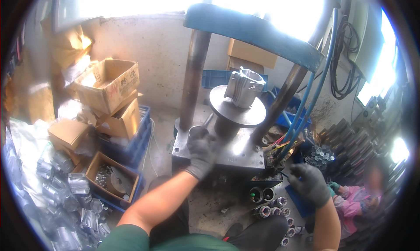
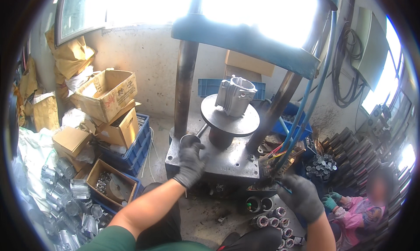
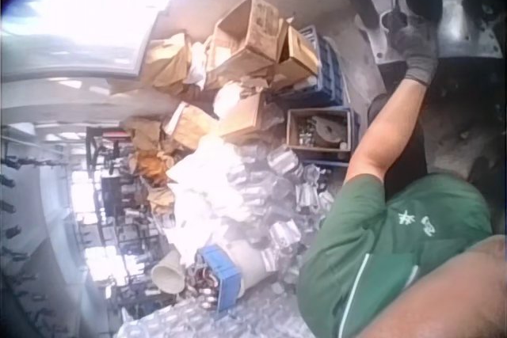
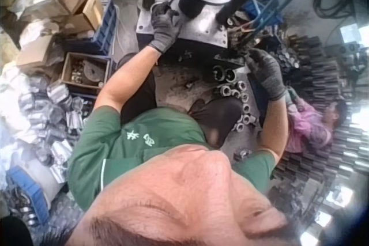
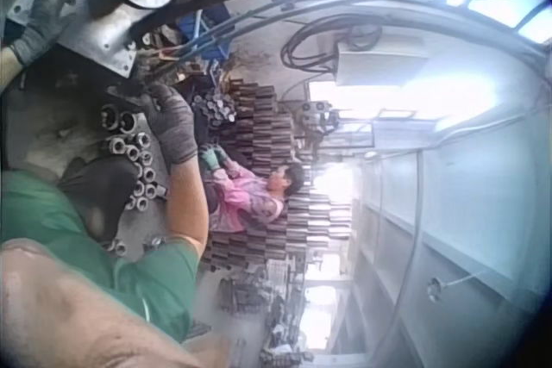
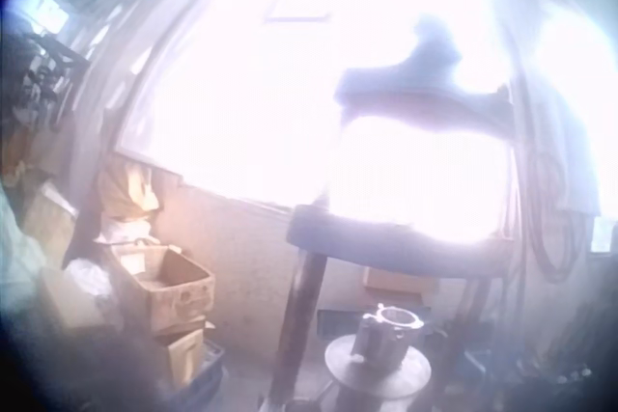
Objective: The recorder uses a press machine to insert a stator into a motor housing.
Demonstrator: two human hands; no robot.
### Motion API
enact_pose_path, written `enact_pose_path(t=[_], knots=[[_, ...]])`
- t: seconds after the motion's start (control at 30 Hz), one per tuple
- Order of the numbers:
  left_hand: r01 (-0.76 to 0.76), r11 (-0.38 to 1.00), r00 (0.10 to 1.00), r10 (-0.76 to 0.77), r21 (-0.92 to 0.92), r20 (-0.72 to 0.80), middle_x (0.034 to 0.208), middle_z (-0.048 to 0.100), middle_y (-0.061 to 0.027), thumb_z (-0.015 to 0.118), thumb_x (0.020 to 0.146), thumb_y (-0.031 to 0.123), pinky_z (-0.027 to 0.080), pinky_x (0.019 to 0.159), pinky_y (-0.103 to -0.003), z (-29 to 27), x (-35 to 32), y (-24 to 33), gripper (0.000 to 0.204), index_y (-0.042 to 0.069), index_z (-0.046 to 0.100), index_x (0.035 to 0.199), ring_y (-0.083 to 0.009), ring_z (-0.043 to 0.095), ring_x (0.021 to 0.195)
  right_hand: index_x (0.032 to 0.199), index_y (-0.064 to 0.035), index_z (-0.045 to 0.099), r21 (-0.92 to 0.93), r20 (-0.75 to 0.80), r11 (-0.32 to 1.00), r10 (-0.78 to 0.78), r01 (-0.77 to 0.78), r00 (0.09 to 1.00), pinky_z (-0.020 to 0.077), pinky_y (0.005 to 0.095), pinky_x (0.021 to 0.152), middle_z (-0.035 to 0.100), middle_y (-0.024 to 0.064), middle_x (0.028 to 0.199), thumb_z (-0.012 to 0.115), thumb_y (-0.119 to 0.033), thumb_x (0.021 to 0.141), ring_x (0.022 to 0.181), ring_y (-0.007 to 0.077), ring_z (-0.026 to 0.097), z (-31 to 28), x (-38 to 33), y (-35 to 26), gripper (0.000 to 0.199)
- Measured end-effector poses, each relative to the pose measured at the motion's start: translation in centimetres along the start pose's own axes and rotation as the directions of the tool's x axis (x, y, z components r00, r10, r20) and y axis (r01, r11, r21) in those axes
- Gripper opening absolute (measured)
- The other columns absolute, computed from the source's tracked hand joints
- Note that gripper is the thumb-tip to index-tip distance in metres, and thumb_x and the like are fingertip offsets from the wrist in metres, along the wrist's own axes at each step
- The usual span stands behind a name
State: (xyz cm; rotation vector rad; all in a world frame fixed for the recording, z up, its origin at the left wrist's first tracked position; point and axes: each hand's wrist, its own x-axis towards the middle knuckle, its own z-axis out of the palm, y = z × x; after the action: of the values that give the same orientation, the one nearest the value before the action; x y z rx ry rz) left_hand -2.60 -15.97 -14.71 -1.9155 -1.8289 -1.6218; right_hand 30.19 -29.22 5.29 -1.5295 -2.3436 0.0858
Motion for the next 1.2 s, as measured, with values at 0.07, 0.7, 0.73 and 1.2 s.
enact_pose_path(t=[0.07, 0.7, 0.73, 1.2], knots=[[-0.101, 0.983, 0.97, 0.132, -0.154, 0.206, 0.123, 0.07, -0.0189, 0.086, 0.08, 0.026, 0.053, 0.095, -0.048, 1.4, -2.7, 2.5, 0.036, 0.01, 0.07, 0.107, -0.0369, 0.068, 0.101, 0.111, -0.0046, 0.075, 0.273, 0.065, 0.96, 0.051, -0.067, 0.997, 0.0584, 0.0387, 0.075, 0.074, 0.0123, 0.089, 0.074, -0.015, 0.094, 0.08, 0.0312, 0.072, 1.1, 5.1, -0.7, 0.019], [-0.184, 0.892, 0.33, 0.452, -0.413, 0.829, 0.119, 0.068, -0.0187, 0.074, 0.094, 0.037, 0.054, 0.101, -0.051, 5.8, -5.0, 6.9, 0.041, 0.009, 0.071, 0.124, -0.0392, 0.068, 0.115, 0.105, -0.0118, 0.069, 0.924, 0.158, 0.229, 0.498, -0.305, 0.853, 0.0392, 0.0297, 0.041, 0.064, 0.0044, 0.075, 0.063, -0.052, 0.104, 0.05, 0.0116, 0.052, 7.5, 33.9, 1.8, 0.041], [-0.192, 0.9, 0.304, 0.434, -0.392, 0.848, 0.12, 0.069, -0.0188, 0.074, 0.094, 0.038, 0.054, 0.101, -0.051, 5.8, -4.9, 7.0, 0.042, 0.009, 0.071, 0.124, -0.0392, 0.068, 0.115, 0.105, -0.0118, 0.069, 0.925, 0.152, 0.229, 0.505, -0.302, 0.85, 0.0392, 0.0297, 0.041, 0.064, 0.0044, 0.075, 0.063, -0.052, 0.104, 0.05, 0.0116, 0.052, 7.5, 33.3, 2.1, 0.041], [-0.266, 0.845, 0.359, 0.534, -0.465, 0.765, 0.113, 0.073, -0.0223, 0.079, 0.089, 0.031, 0.055, 0.093, -0.05, 2.0, -4.1, 5.7, 0.04, 0.004, 0.072, 0.119, -0.0405, 0.07, 0.105, 0.124, -0.0003, 0.061, 0.939, 0.276, -0.318, 0.464, -0.132, 0.842, 0.0595, 0.0322, 0.056, 0.072, 0.0136, 0.096, 0.066, -0.023, 0.094, 0.065, 0.019, 0.069, 5.1, 2.4, -1.9, 0.038]])
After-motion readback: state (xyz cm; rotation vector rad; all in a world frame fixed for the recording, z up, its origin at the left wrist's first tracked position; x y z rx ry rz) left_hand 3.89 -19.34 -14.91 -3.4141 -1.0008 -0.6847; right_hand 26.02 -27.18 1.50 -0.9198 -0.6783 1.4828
